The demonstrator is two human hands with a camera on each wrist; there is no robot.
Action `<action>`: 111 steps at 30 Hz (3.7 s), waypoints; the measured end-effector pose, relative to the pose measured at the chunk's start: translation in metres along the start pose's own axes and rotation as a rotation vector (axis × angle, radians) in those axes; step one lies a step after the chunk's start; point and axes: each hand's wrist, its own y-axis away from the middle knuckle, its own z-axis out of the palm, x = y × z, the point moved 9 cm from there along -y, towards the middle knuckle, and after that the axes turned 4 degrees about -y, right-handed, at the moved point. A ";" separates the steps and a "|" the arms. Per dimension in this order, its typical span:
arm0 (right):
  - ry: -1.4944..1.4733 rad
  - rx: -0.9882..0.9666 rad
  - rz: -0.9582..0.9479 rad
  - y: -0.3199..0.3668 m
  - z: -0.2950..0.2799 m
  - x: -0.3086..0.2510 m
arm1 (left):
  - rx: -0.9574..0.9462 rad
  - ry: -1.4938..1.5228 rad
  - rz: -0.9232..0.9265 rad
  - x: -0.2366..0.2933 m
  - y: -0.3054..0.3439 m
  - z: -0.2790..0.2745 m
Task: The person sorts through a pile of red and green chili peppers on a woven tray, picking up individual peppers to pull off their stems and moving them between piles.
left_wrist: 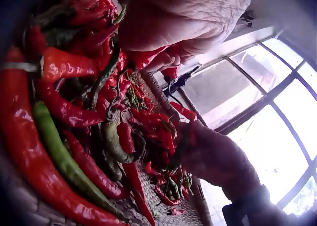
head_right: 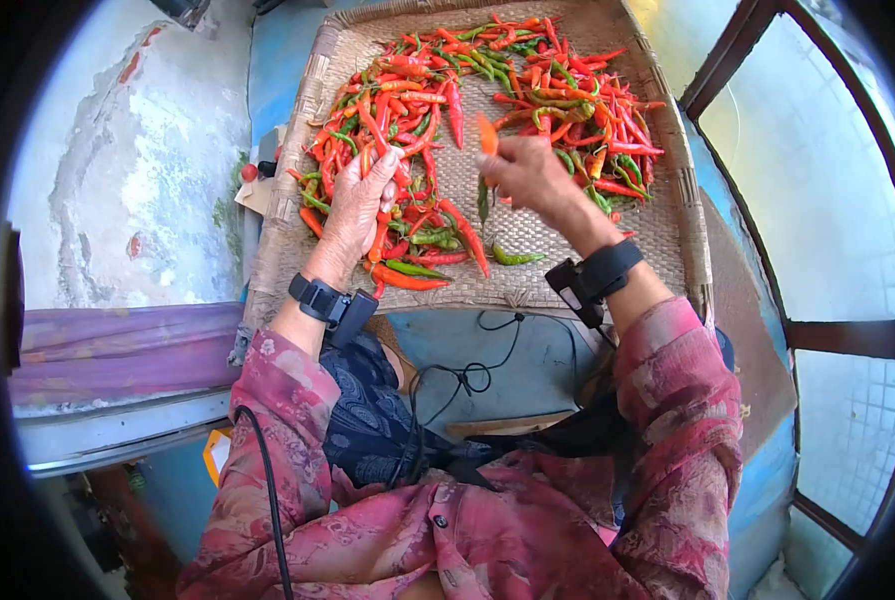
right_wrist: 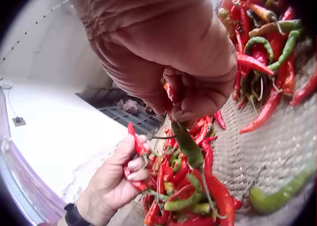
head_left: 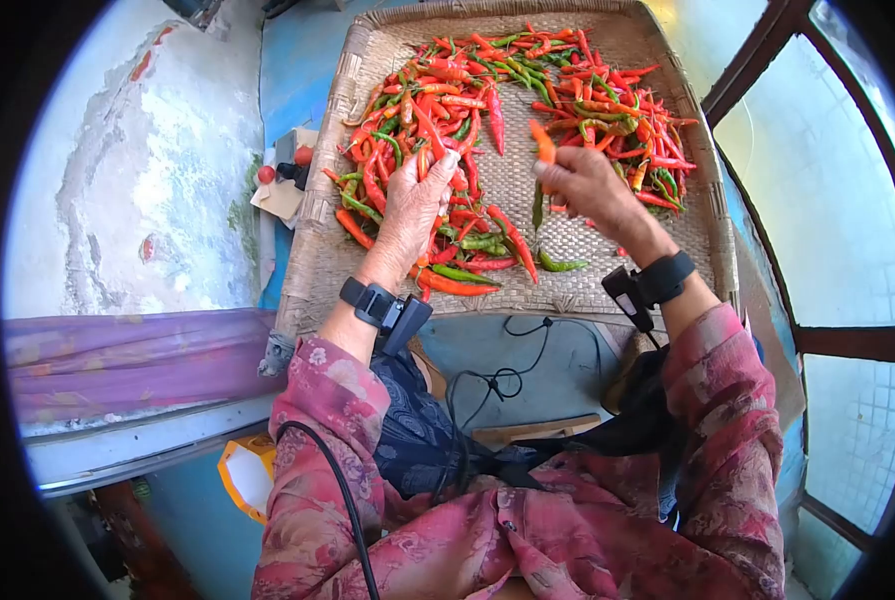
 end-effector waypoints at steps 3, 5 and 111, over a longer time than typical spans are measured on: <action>-0.170 0.027 -0.012 -0.014 -0.024 -0.005 | -0.057 -0.066 -0.010 0.002 0.005 0.008; -0.322 0.059 -0.019 -0.013 -0.038 -0.009 | -0.045 -0.083 0.000 0.002 0.007 0.010; -1.026 0.285 -0.049 -0.010 -0.072 -0.003 | -0.375 -1.517 0.549 -0.009 0.043 0.053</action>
